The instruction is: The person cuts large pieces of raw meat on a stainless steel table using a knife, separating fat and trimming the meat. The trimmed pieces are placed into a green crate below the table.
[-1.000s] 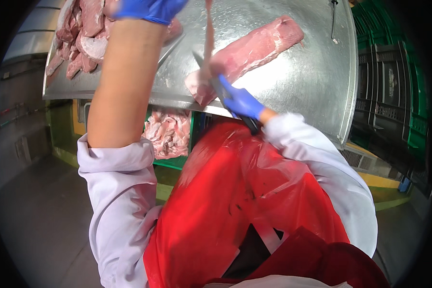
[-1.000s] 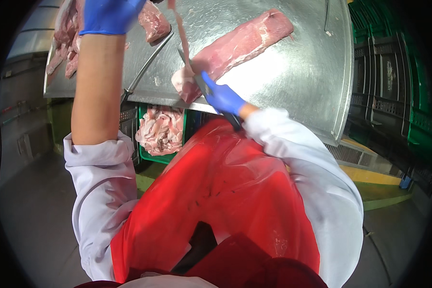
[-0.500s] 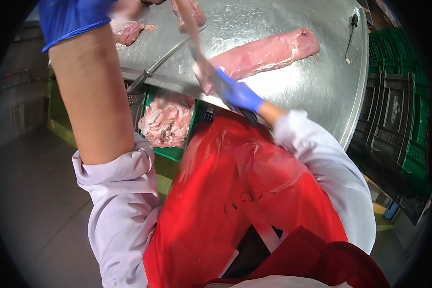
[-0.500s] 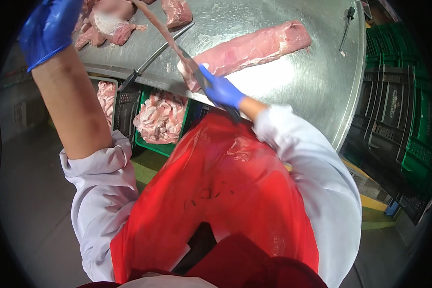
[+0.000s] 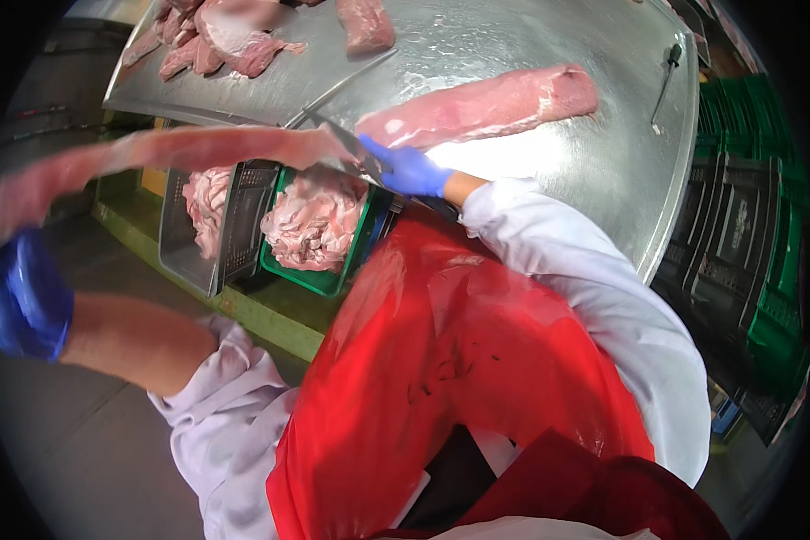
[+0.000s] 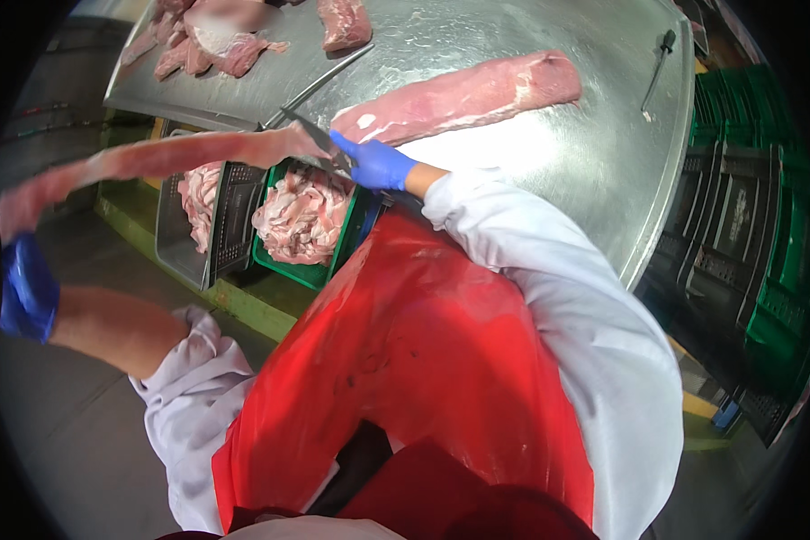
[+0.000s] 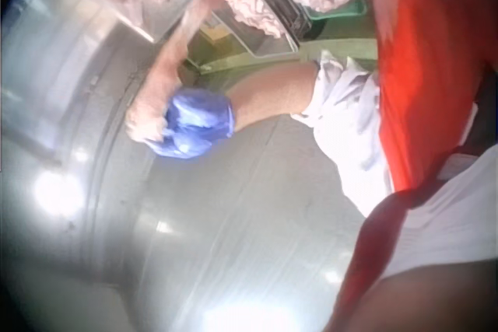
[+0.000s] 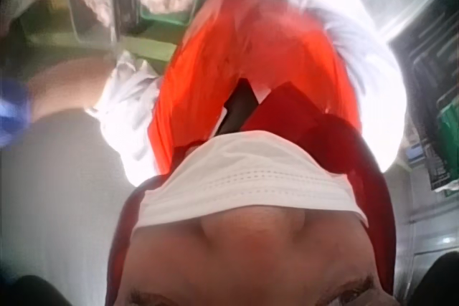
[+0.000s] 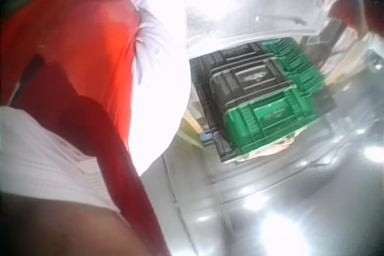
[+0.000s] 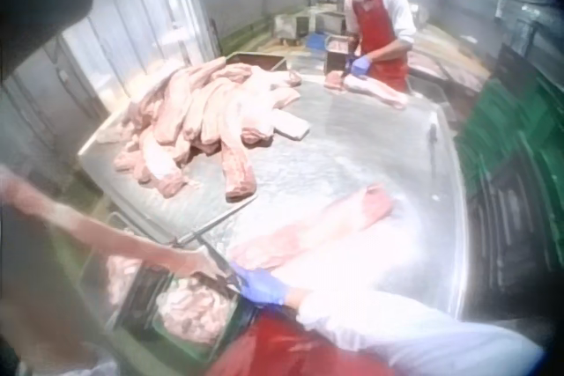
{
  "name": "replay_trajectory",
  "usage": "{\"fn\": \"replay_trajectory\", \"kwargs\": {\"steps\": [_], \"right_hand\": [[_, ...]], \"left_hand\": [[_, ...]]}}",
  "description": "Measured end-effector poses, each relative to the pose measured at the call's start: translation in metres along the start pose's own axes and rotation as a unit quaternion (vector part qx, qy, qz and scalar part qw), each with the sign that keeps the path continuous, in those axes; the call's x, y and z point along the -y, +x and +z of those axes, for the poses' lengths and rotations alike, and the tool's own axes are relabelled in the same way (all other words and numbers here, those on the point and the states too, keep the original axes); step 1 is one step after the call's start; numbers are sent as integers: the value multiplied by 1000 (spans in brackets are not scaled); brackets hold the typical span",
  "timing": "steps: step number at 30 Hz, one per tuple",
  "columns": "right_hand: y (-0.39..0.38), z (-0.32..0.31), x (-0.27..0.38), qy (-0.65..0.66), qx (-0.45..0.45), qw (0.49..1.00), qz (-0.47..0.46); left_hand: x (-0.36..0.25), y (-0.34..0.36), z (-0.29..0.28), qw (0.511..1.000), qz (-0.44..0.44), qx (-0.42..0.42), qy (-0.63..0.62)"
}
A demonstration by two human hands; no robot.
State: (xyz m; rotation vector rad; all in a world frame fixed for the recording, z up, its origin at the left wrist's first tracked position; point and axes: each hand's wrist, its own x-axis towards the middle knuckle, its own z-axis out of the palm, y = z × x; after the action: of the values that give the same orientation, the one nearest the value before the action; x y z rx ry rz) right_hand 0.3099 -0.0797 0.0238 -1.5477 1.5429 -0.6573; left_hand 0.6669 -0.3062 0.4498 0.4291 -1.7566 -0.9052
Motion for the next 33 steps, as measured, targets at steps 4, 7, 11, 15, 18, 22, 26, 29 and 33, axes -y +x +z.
{"fn": "replay_trajectory", "kwargs": {"steps": [4,7,11,15,18,22,26,29,33], "right_hand": [[-96,-43,24,-38,198,979,9],[-128,-85,-6,90,147,980,101],[-98,-130,-57,88,-139,965,203],[-38,-132,-100,-13,-307,929,206],[-20,-105,-100,-70,-249,931,257],[-86,-51,-63,-148,-132,944,263],[-133,-23,-29,-123,-155,929,311],[-164,0,-28,-130,-184,917,328],[-206,-16,-16,-90,-149,945,276]], "left_hand": [[-26,-52,-143,957,-44,-144,246],[-9,-82,-190,956,-100,-131,241],[94,-136,-130,919,-170,31,354],[204,-180,101,797,-229,188,526],[241,-231,286,834,-32,378,401],[295,-265,405,789,8,412,455],[343,-230,437,732,-47,526,430],[372,-175,457,722,-230,539,366],[533,-141,360,722,-419,519,186]]}}
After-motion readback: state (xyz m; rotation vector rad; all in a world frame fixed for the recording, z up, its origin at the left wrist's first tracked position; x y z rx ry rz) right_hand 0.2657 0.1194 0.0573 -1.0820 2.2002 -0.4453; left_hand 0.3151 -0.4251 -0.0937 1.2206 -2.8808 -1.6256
